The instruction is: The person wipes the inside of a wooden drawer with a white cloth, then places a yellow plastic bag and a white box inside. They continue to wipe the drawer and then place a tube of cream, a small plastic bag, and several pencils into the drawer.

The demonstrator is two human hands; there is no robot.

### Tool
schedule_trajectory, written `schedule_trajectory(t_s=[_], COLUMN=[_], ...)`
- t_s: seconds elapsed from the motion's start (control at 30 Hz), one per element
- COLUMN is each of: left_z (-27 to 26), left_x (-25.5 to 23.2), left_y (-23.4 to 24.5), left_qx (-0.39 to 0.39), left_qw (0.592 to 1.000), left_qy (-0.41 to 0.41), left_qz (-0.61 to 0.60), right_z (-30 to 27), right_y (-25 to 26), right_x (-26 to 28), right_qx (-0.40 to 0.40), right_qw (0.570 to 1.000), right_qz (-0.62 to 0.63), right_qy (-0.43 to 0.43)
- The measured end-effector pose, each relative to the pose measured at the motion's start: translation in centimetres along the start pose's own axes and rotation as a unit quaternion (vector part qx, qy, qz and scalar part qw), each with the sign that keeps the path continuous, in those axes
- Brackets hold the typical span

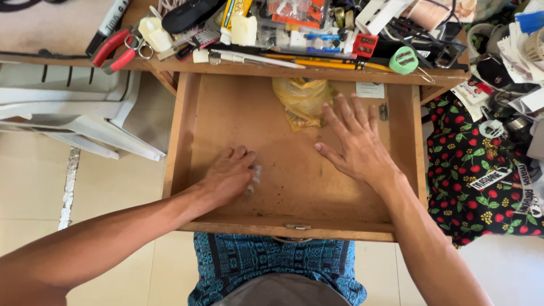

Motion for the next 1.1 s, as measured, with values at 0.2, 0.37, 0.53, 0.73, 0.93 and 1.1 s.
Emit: schedule_trajectory(t_s=[0.2,0.37,0.53,0.73,0.93,1.1], left_z=[2.8,6.6,1.7,2.9,0.5,-2.6], left_x=[4.4,3.1,-0.2,7.1,9.4,8.2], left_y=[-1.1,-0.7,-0.9,-0.1,-2.4,-6.6], left_qx=[-0.111,-0.163,0.022,-0.100,-0.200,-0.017], left_qw=[0.991,0.969,0.951,0.864,0.965,0.973], left_qy=[0.039,0.126,0.100,0.240,0.158,0.209], left_qz=[0.058,-0.134,-0.290,-0.431,0.054,0.100], right_z=[-1.1,-1.8,-1.9,-1.5,-0.9,-1.5], right_y=[0.7,0.2,0.6,0.5,1.0,1.3], right_x=[-3.3,-4.8,-5.5,-5.1,-4.6,-4.4], right_qx=[-0.031,-0.031,-0.040,-0.043,-0.042,-0.042], right_qw=[0.997,0.991,0.986,0.983,0.981,0.977], right_qz=[0.019,0.073,0.107,0.147,0.157,0.175], right_qy=[-0.063,-0.106,-0.124,-0.105,-0.103,-0.116])
Point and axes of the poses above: each hand's wrist, its own z-axis towards the middle knuckle, its own y-axis out of the back of the hand, x = y × z, the point moved 3 cm from there along z, towards the middle knuckle, and after that the axes turned 10 degrees about z, right-handed, at the moved point
